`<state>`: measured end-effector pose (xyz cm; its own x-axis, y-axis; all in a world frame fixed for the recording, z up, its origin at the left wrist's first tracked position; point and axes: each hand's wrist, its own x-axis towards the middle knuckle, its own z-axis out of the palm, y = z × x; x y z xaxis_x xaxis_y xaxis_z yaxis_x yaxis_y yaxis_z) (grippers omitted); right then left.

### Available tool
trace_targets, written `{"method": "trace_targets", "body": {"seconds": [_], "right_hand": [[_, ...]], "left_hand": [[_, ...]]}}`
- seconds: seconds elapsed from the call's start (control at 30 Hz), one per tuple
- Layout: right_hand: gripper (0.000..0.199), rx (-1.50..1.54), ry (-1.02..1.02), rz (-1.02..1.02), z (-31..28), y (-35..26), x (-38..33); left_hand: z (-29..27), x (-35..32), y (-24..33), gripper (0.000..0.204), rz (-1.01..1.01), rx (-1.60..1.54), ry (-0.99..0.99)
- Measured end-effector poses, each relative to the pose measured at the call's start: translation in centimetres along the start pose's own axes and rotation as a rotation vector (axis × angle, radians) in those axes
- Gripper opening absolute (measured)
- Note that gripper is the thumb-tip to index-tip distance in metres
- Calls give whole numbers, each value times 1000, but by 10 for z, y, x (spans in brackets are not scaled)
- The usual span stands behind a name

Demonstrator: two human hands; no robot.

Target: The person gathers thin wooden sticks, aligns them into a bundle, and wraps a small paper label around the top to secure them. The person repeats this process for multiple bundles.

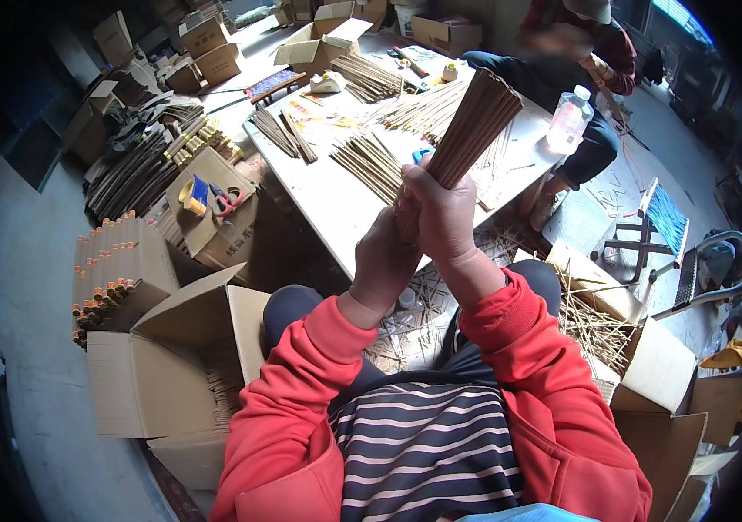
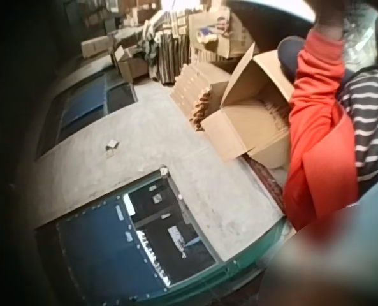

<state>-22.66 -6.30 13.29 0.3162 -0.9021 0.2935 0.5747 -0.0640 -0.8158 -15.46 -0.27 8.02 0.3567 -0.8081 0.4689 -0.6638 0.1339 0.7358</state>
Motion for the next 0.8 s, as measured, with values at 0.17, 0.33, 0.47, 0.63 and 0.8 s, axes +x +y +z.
{"method": "trace_targets", "body": {"seconds": [0.17,0.33,0.47,0.63,0.8], "right_hand": [[14,-92,55,-81,-1,-5,1],[11,-159,-137,40,-10,-11,0],[19,142,-438,173,-28,-12,6],[15,142,-141,129,-17,3,-2],[13,92,51,68,-13,7,0]], "left_hand": [[14,4,1,31,53,28,68],[2,1,-5,30,76,-210,-123],[-24,6,7,25,-221,-445,-594],[-29,9,2,18,-364,-501,-645],[2,-6,-1,35,21,83,-34]]}}
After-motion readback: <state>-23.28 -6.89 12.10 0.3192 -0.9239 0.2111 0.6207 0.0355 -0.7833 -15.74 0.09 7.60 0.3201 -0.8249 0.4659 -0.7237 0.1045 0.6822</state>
